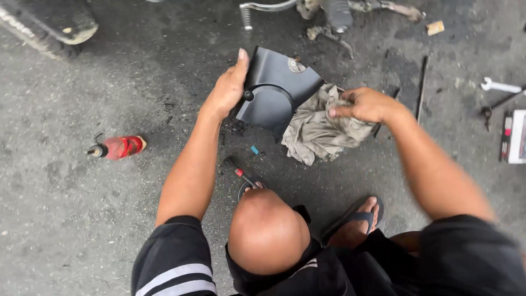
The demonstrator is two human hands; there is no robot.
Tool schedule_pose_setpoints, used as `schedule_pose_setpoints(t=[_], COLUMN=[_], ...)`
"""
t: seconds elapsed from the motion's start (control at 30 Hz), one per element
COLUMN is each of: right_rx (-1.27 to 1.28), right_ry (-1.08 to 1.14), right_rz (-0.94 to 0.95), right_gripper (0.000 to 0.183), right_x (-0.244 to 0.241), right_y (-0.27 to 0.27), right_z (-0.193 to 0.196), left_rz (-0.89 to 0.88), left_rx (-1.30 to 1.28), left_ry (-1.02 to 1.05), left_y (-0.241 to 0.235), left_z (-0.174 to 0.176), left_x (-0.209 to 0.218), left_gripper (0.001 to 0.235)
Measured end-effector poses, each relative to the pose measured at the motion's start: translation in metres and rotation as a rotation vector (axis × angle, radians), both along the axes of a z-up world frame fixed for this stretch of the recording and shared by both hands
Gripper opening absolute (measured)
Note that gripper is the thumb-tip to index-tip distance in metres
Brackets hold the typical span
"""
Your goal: The person cleans a black motorcycle part using a brush and a cloth. They scrub the part with the brush, wipe it with the cloth, and then clean a small metal clip with the cloth. The person is sitting on the ground during the process.
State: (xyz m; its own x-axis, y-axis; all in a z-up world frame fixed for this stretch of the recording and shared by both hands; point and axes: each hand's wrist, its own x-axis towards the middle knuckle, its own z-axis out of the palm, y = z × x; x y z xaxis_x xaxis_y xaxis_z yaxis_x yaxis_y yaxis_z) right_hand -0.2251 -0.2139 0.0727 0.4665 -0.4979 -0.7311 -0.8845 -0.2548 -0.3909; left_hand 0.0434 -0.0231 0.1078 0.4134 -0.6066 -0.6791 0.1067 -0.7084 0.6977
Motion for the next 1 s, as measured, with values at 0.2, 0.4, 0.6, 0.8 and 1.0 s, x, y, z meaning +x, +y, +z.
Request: schedule_pose_setpoints(t=[0.2,0.4,0.6,0.8,1.0], right_rx=[0.051,-0.068,0.1,-0.089,0.213], right_ry=[0.541,-0.134,0.785,-0.42,-0.712], right_rz=[0.378,-0.593,-0.412,-0.722,-0.819], right_gripper=[0.095,0.033,0.078,0.083,0.017], right_x=[-0.098,-0.355,-0.425,-0.364,-0.379], right_y=[-0.003,0.06,0.112,0.06,0.047], right_z=[0.138,0.127,-0.012,-0.069,-0.167], left_rz=[-0.461,-1.032,-1.376,-1.538,-1.418], left_rx=[0.04,0.208,0.062,0.001,-0.062], left_ry=[0.07,-0.11,-0.185,-0.115,-0.117], left_y=[-0.06,-0.147,-0.206,-0.218,-0.241], left_z=[0.011,0.042,0.012,-0.008,-0.033], left_x=[-0.038,-0.139,-0.264,-0.345,-0.39], left_gripper=[0.125,0.124,0.124,0.118,0.111])
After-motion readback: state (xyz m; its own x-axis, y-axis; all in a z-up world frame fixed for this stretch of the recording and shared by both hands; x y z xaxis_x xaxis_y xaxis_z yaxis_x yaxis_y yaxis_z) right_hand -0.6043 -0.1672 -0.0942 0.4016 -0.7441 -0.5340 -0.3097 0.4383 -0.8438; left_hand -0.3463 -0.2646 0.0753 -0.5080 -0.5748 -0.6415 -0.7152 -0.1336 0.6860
